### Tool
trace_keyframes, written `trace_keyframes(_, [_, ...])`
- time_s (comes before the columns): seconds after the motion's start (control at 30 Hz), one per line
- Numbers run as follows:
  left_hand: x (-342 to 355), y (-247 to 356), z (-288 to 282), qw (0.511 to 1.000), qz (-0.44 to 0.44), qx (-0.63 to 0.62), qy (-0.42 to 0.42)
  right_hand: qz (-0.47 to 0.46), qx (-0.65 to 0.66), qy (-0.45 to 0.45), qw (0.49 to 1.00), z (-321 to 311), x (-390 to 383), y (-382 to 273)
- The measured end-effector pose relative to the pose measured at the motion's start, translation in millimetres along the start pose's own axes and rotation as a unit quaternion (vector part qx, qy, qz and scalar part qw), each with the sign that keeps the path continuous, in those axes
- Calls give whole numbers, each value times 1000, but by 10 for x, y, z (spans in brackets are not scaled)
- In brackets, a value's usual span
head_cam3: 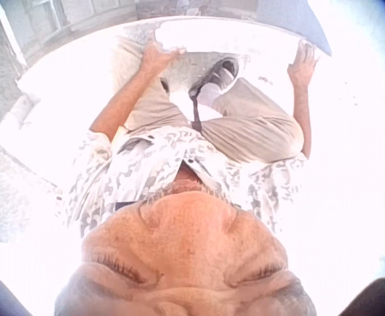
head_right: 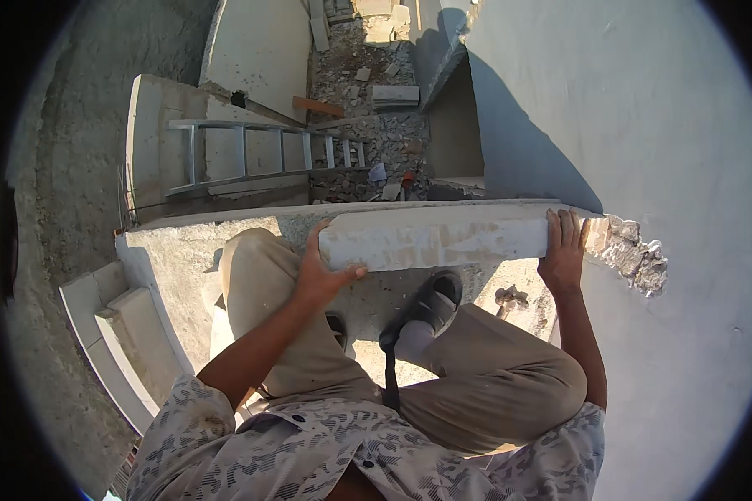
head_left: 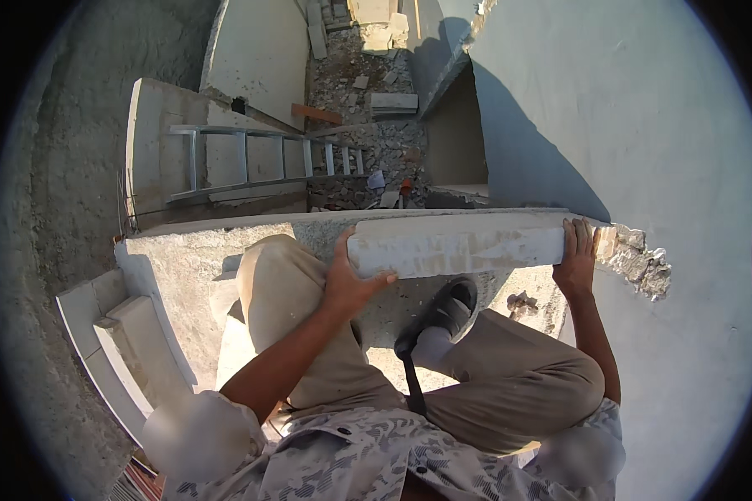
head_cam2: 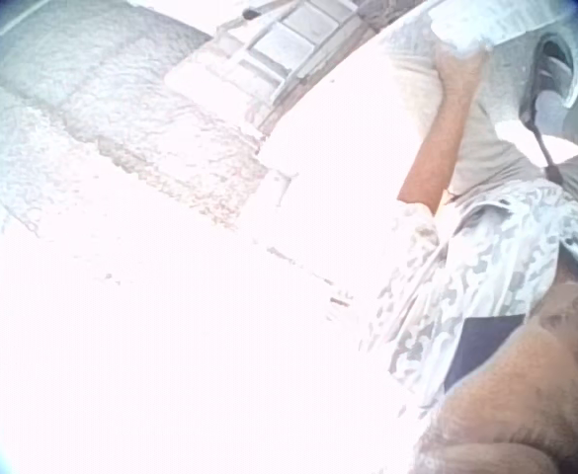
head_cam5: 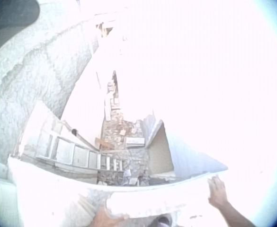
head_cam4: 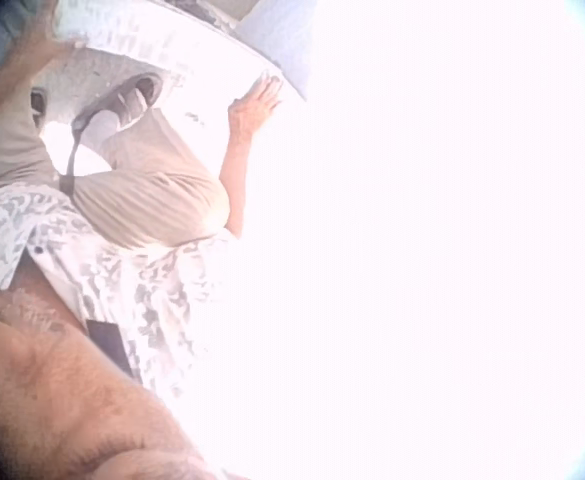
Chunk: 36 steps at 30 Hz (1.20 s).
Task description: Applying mortar to a lightweight concrete block and placing it on a wall under construction, then tapping it with a hammer to level it.
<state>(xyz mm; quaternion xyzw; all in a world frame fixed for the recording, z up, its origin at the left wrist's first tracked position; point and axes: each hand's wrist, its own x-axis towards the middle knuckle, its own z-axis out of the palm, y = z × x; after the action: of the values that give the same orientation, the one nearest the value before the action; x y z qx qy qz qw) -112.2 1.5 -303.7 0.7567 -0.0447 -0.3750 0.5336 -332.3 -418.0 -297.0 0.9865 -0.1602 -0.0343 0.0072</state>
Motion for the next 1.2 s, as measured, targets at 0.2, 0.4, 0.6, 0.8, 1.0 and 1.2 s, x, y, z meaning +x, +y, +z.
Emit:
trace_keyframes(0.2, [-4, 116, 10, 997, -19, -79, -16, 95, 47, 84, 991, 9, -606, -94])
trace_keyframes(0.4, [11, 222, 232, 998, -16, -60, -24, 455, 210, -115, 858, 1142, -2585, -318])
trace_keyframes(0.6, [-7, 142, 23, 999, -27, -16, -4, 612, 501, -127, 599, 1272, -2712, -757])
trace_keyframes(0.8, [-12, 123, -32, 1000, -9, 28, 5, 622, 563, -112, 533, 1102, -2540, -784])
trace_keyframes(1.0, [-14, 34, 71, 1000, -2, -22, 4, 630, 562, -101, 527, 874, -2301, -628])
trace_keyframes(1.2, [-8, 112, 59, 999, -12, -32, -5, 633, 628, -16, 452, 702, -1517, -740])
